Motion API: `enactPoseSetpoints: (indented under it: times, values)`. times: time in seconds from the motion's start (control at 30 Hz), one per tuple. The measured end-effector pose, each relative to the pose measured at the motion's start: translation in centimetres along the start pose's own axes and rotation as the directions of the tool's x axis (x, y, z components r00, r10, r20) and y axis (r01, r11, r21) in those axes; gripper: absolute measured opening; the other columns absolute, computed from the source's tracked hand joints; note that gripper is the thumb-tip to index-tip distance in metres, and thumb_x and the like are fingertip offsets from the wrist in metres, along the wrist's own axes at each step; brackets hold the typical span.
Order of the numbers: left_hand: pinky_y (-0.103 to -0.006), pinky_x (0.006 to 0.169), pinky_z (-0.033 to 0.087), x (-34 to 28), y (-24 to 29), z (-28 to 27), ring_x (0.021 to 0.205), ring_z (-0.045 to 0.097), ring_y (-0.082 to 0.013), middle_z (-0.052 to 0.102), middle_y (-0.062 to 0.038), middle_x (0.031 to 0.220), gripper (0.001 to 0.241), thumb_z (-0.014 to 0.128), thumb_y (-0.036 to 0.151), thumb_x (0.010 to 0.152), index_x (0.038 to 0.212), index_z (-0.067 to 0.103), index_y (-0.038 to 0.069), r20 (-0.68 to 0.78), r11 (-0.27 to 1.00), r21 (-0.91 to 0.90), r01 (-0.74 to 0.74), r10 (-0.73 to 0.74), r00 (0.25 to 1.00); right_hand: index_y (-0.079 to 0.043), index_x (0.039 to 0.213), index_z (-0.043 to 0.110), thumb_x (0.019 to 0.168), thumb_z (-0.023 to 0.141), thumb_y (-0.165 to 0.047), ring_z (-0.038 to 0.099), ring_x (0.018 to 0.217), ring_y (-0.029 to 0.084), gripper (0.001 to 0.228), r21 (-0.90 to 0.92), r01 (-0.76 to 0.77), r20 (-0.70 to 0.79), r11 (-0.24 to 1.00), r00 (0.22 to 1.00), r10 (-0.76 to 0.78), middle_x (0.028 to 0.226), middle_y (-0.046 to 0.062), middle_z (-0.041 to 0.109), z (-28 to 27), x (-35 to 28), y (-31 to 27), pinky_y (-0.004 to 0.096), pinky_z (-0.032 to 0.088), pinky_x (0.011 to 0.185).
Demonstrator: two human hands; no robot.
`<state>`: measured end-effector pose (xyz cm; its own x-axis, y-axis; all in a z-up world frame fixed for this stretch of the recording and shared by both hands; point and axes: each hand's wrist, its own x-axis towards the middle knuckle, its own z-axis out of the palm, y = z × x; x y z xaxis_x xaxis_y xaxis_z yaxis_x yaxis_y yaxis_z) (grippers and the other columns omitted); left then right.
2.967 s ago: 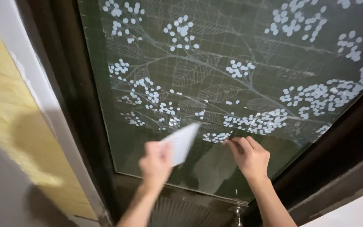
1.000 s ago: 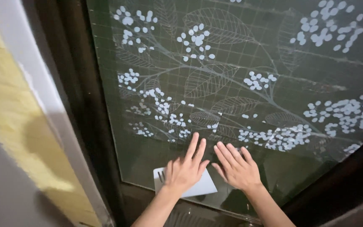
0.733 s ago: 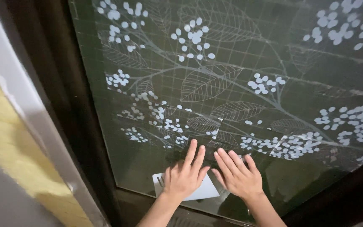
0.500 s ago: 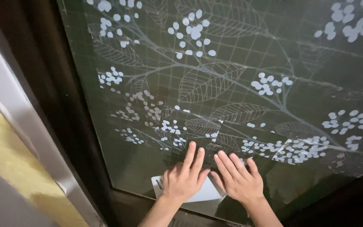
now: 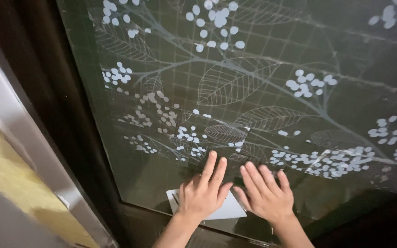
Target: Measuring, cutting, and applying decorative vinyl film to a glass door panel using a squeegee and spray bottle.
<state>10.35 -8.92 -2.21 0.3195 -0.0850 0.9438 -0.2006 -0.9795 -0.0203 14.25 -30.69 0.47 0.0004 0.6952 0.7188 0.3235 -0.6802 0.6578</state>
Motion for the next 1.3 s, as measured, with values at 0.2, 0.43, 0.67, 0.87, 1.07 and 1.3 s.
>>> enactPoseSetpoints:
  times: [0.2,0.43,0.67,0.87,1.07,1.3]
  values:
    - [-0.0242,0.039,0.045,-1.0,-1.5,0.3,0.053,0.059,-0.0096,0.052,-0.014,0.153,0.057,0.051,0.052,0.106,0.145,0.058,0.012,-0.006,0.998,-0.050,0.045,-0.046,0.999,-0.006,0.121,0.076,0.101,0.051,-0.058,0.072,0.101,0.034,0.061,0.004,-0.039,-0.001,0.999,0.999,0.039,0.122,0.015,0.075,0.0,-0.5,-0.4,0.053,0.032,0.116]
    - [-0.0245,0.042,0.047,-1.3,-0.9,1.2,0.053,0.061,-0.0121,0.054,-0.015,0.151,0.058,0.049,0.053,0.105,0.142,0.060,0.009,-0.003,0.991,-0.060,0.122,-0.122,0.993,-0.007,0.112,0.078,0.098,0.051,-0.059,0.071,0.097,0.034,0.060,-0.074,-0.094,0.054,0.993,0.994,0.098,0.115,0.014,0.077,0.3,-0.5,-0.9,0.052,0.035,0.112]
    - [-0.0246,0.048,0.048,-0.8,-1.0,0.9,0.054,0.057,-0.0114,0.058,-0.017,0.146,0.061,0.048,0.053,0.105,0.138,0.062,0.003,-0.066,0.995,0.005,0.102,-0.101,0.993,-0.009,0.112,0.077,0.096,0.055,-0.059,0.070,0.101,0.035,0.057,-0.083,-0.114,0.073,0.990,0.990,0.121,0.115,0.013,0.076,0.5,-0.9,-1.1,0.053,0.025,0.120]
    - [-0.0259,0.048,0.046,-0.3,-1.2,0.6,0.054,0.056,-0.0124,0.062,-0.016,0.142,0.058,0.047,0.052,0.105,0.130,0.067,0.003,-0.101,0.993,0.049,0.104,-0.098,0.990,-0.008,0.116,0.075,0.096,0.055,-0.063,0.070,0.097,0.035,0.062,-0.054,-0.115,0.094,0.992,0.988,0.120,0.117,0.013,0.075,0.4,-0.9,-1.0,0.054,0.032,0.113]
    - [-0.0230,0.044,0.043,-0.9,-1.2,0.9,0.054,0.057,-0.0102,0.059,-0.015,0.146,0.061,0.045,0.053,0.106,0.134,0.065,0.003,-0.090,0.992,0.058,0.109,-0.103,0.991,-0.005,0.115,0.074,0.096,0.054,-0.061,0.070,0.095,0.037,0.063,-0.047,-0.088,0.061,0.995,0.994,0.091,0.117,0.016,0.075,0.3,-0.4,-0.8,0.057,0.040,0.102]
    - [-0.0248,0.042,0.041,-0.1,-0.5,-1.1,0.053,0.057,-0.0097,0.060,-0.014,0.146,0.063,0.045,0.054,0.105,0.136,0.063,0.003,-0.067,0.984,0.120,0.128,-0.121,0.990,-0.003,0.125,0.071,0.098,0.055,-0.059,0.068,0.106,0.041,0.064,0.034,-0.102,0.066,0.994,0.993,0.100,0.128,0.019,0.071,-0.9,-0.5,-1.1,0.061,0.028,0.116]
